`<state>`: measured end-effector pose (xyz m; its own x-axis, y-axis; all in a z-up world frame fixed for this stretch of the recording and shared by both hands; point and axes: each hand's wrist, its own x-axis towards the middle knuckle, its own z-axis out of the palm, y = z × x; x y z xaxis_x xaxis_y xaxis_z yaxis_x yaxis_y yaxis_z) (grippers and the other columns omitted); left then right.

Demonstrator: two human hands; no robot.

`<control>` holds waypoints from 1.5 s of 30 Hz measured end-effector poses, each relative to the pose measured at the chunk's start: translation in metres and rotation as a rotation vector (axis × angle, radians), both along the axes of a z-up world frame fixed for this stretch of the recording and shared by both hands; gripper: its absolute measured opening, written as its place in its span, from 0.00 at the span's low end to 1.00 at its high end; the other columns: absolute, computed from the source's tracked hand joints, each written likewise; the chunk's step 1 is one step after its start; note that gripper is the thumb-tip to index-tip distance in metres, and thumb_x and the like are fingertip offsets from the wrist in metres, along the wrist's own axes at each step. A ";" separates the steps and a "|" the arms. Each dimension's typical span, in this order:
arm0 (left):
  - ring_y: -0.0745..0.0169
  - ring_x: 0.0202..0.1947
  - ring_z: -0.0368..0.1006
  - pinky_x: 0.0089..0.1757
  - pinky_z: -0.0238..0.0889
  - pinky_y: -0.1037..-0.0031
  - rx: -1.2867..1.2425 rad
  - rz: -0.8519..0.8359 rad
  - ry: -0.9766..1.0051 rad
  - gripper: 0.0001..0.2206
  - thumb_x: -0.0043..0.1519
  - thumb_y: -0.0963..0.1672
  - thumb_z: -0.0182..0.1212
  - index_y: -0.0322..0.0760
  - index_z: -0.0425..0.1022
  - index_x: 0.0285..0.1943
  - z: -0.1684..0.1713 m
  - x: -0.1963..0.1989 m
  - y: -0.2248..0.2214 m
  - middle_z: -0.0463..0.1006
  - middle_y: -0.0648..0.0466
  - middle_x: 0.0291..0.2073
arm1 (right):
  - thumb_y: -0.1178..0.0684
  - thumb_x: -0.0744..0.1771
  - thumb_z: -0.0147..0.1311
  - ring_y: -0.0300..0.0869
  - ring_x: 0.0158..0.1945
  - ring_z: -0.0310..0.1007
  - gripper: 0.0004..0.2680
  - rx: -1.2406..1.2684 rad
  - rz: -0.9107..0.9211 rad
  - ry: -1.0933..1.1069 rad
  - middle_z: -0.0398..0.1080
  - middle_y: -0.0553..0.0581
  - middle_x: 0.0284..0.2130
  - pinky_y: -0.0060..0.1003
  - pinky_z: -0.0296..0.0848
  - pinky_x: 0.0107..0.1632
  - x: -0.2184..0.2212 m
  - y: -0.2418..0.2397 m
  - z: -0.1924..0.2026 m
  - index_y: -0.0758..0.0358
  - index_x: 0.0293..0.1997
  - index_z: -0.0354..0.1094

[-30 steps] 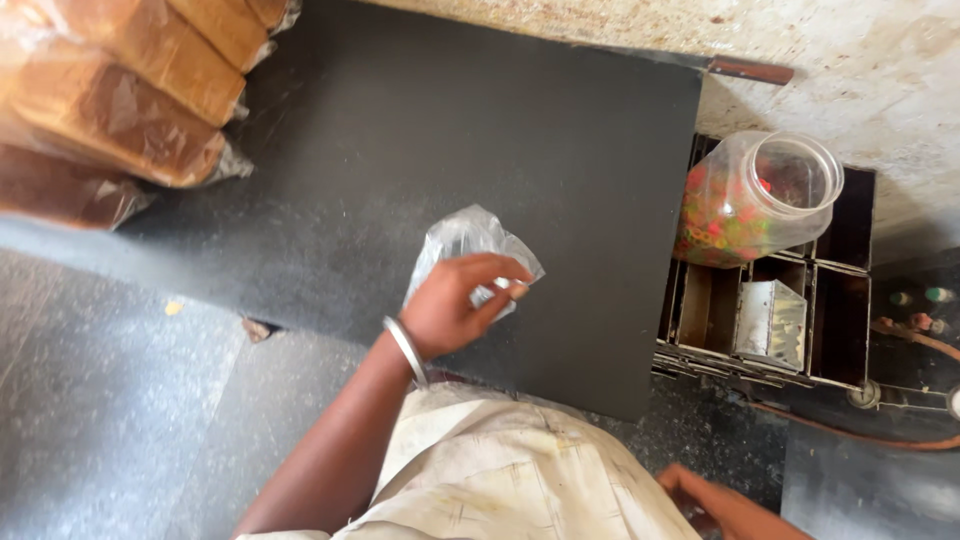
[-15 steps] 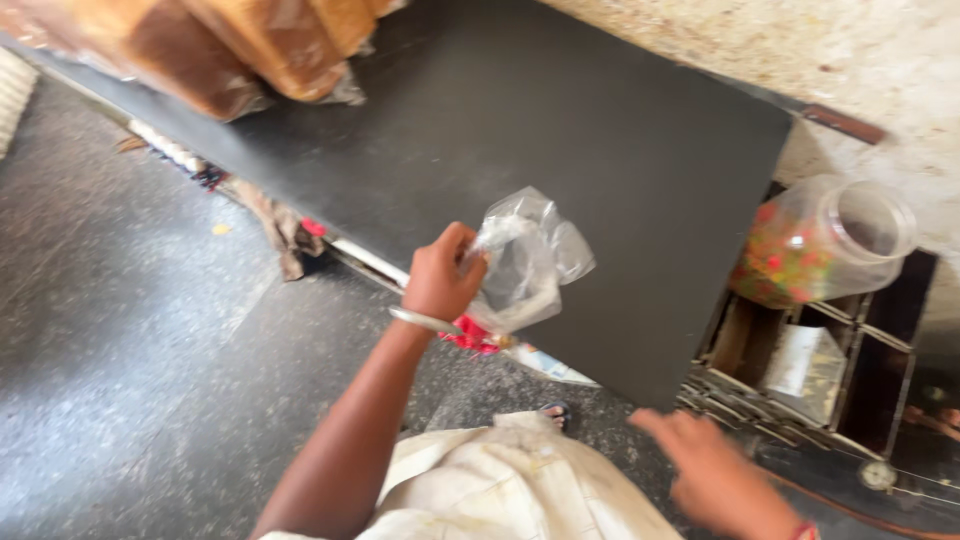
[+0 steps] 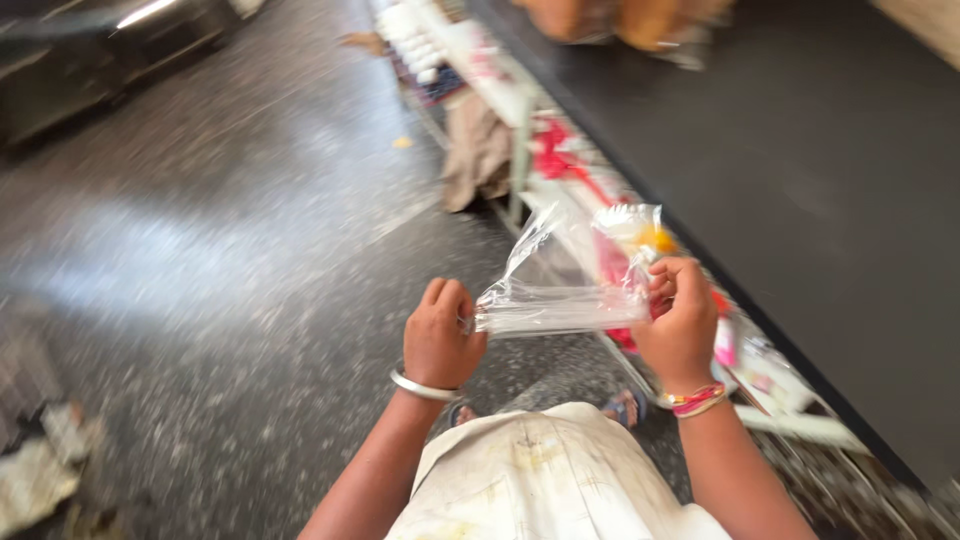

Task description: The person places a loaf of bread into a slicing machine, catches the sliced pieces into a plastic bag, and stacks the bags on a counter.

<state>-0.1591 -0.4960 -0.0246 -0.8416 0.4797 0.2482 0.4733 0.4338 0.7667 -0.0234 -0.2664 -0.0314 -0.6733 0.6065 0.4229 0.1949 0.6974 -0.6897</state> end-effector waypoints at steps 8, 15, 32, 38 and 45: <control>0.39 0.32 0.73 0.34 0.65 0.58 -0.049 0.250 -0.111 0.10 0.53 0.38 0.67 0.36 0.66 0.35 -0.028 -0.039 -0.168 0.72 0.46 0.32 | 0.65 0.59 0.58 0.44 0.29 0.71 0.07 -0.106 0.658 -0.210 0.68 0.56 0.27 0.36 0.71 0.34 -0.142 -0.147 -0.043 0.64 0.35 0.64; 0.38 0.33 0.71 0.34 0.63 0.55 -0.024 0.734 -0.082 0.10 0.49 0.33 0.57 0.35 0.66 0.34 -0.059 -0.060 -0.269 0.71 0.45 0.30 | 0.66 0.58 0.56 0.43 0.30 0.74 0.08 -0.066 0.963 -0.401 0.69 0.55 0.31 0.36 0.72 0.34 -0.278 -0.264 -0.048 0.62 0.35 0.65; 0.54 0.34 0.77 0.39 0.71 0.67 0.182 1.599 0.076 0.09 0.49 0.35 0.55 0.35 0.68 0.36 -0.074 -0.159 -0.519 0.77 0.49 0.30 | 0.59 0.58 0.63 0.46 0.37 0.74 0.19 0.078 1.830 -0.485 0.68 0.56 0.44 0.38 0.74 0.40 -0.519 -0.609 -0.012 0.58 0.54 0.65; 0.57 0.31 0.75 0.37 0.70 0.67 0.315 2.018 -0.146 0.08 0.58 0.39 0.65 0.34 0.68 0.35 -0.127 -0.099 -0.652 0.78 0.48 0.28 | 0.50 0.62 0.65 0.40 0.43 0.77 0.22 0.036 1.929 -0.631 0.68 0.55 0.50 0.37 0.77 0.41 -0.505 -0.732 -0.030 0.54 0.62 0.62; 0.47 0.40 0.75 0.44 0.68 0.64 0.134 1.756 0.151 0.09 0.50 0.35 0.61 0.34 0.69 0.37 -0.082 -0.132 -0.787 0.75 0.47 0.34 | 0.52 0.62 0.63 0.41 0.44 0.78 0.22 0.094 1.853 -0.539 0.70 0.56 0.49 0.36 0.78 0.43 -0.528 -0.857 -0.028 0.56 0.62 0.61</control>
